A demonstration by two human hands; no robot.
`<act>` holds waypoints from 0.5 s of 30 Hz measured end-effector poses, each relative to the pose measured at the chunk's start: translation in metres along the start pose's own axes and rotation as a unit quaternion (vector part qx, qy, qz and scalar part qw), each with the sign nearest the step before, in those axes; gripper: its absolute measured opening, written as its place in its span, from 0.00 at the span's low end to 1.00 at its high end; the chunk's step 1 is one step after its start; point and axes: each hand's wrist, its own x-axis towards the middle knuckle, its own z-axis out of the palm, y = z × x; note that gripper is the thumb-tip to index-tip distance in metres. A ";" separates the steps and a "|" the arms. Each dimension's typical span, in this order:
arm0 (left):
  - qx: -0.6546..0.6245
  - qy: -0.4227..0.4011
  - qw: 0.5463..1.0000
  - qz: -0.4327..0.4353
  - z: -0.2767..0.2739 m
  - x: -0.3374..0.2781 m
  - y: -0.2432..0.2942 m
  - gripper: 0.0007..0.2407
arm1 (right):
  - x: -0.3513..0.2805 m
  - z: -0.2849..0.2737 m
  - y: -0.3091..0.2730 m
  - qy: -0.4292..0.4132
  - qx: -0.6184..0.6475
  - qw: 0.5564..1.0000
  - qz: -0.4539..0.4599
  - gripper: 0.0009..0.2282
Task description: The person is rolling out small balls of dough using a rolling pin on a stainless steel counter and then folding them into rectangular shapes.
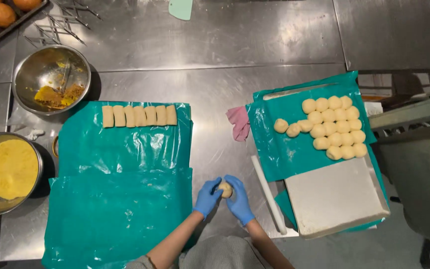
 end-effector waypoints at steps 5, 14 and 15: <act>-0.027 0.004 1.000 -0.015 0.004 0.004 0.015 0.18 | -0.023 0.016 0.041 0.073 0.019 0.977 0.199 0.24; 0.099 0.160 0.981 0.039 0.035 -0.005 0.007 0.13 | -0.034 -0.021 0.069 0.043 -0.013 0.982 0.181 0.18; 0.100 0.170 0.979 0.049 0.038 -0.009 0.004 0.14 | -0.042 -0.023 0.071 0.024 0.016 0.980 0.196 0.20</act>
